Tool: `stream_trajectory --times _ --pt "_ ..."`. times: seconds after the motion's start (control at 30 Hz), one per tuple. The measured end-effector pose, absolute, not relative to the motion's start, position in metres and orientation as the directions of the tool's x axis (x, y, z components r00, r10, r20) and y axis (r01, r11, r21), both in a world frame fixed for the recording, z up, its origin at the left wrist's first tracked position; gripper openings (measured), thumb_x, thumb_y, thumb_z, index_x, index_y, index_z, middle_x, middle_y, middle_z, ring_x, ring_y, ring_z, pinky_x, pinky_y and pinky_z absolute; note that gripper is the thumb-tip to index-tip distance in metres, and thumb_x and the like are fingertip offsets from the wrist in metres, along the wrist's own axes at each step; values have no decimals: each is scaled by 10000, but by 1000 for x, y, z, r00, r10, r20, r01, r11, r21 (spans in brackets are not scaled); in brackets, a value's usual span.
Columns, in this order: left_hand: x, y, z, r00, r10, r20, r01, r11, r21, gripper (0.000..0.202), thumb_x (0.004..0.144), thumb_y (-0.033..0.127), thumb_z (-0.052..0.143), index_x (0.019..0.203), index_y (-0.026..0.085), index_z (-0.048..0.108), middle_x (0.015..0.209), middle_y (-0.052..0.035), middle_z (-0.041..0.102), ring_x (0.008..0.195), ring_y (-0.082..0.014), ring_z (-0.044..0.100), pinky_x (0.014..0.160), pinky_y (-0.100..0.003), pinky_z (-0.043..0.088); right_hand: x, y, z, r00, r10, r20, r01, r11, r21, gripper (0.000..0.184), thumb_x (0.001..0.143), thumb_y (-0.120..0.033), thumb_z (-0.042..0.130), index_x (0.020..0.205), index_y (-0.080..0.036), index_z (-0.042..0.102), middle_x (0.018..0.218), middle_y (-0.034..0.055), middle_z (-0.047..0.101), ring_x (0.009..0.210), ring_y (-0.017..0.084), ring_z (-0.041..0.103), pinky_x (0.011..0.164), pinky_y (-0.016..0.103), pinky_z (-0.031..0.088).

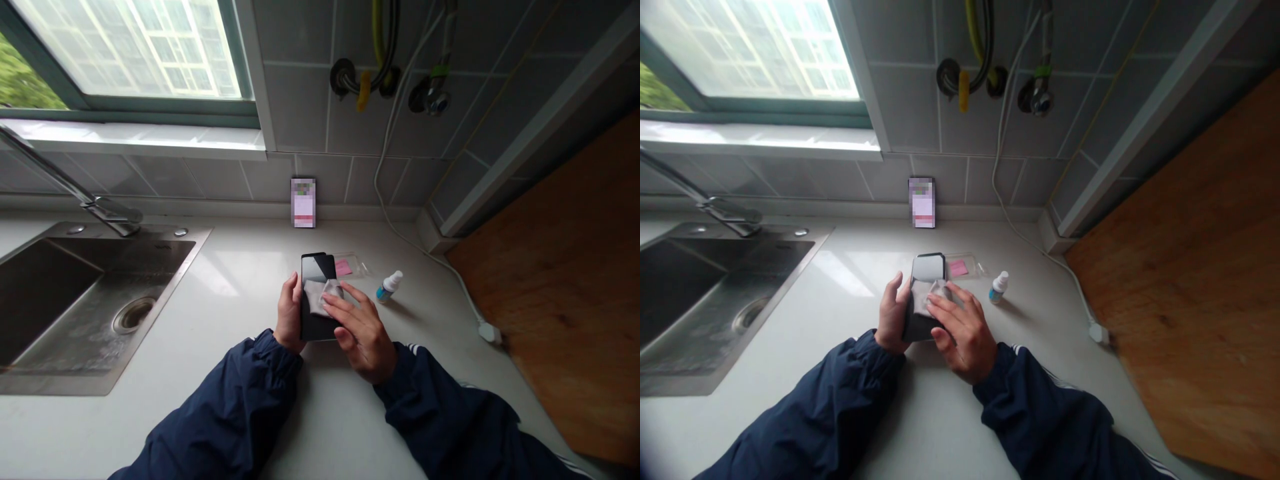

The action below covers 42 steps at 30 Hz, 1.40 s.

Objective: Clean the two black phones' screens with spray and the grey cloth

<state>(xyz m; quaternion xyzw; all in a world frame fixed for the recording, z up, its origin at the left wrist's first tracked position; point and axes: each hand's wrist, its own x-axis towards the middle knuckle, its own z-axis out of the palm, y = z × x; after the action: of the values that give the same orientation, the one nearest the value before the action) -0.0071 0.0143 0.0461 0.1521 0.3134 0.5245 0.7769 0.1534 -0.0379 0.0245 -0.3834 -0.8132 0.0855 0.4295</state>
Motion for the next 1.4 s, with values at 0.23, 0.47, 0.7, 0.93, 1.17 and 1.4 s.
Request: stream_trajectory --times 0.23,0.47,0.7,0.93,1.17,1.4 --pt "2 0 39 350 900 -262 -675 436 595 620 903 579 697 1362 161 692 1250 -113 767 1228 -330 689 1130 -430 483 159 -31 16 -181 794 580 731 503 -461 549 1115 -445 344 1572 -179 491 1636 76 477 1623 347 197 1263 629 313" --pt "11 -8 37 431 897 -95 -570 352 742 733 952 740 508 1473 237 621 1540 -72 598 1521 -313 430 1301 -422 251 162 -26 13 -206 822 531 710 499 -497 644 1111 -524 329 1674 -214 282 1719 66 320 1636 336 135 1292 623 265" --pt "15 -8 29 418 901 -113 -600 368 710 702 964 725 493 1377 199 704 1515 -88 617 1531 -284 419 1309 -381 228 162 -28 17 -397 744 538 557 661 -503 722 1075 -639 351 1645 -197 359 1686 93 386 1626 346 177 1298 625 236" --pt "2 2 35 357 858 -369 -730 503 463 785 1044 667 304 1330 45 688 1223 -226 760 1264 -347 680 1171 -480 456 158 -32 22 -501 611 613 459 788 -411 546 1017 -421 607 1491 -155 560 1526 132 599 1577 348 334 1251 614 344" --pt "-14 16 43 213 893 -397 -768 404 497 811 1044 672 244 1244 33 703 1015 -203 792 994 -341 768 944 -496 604 154 -35 25 -478 519 708 425 843 -331 372 940 -210 709 1306 -171 661 1363 115 727 1432 309 550 1160 532 461" --pt "-16 13 44 257 855 -451 -718 481 504 904 1000 749 223 1309 26 669 950 -207 783 892 -344 770 853 -488 622 150 -40 29 -472 537 699 417 835 -360 415 902 -196 672 1316 -174 657 1366 116 724 1376 315 589 1175 559 438"
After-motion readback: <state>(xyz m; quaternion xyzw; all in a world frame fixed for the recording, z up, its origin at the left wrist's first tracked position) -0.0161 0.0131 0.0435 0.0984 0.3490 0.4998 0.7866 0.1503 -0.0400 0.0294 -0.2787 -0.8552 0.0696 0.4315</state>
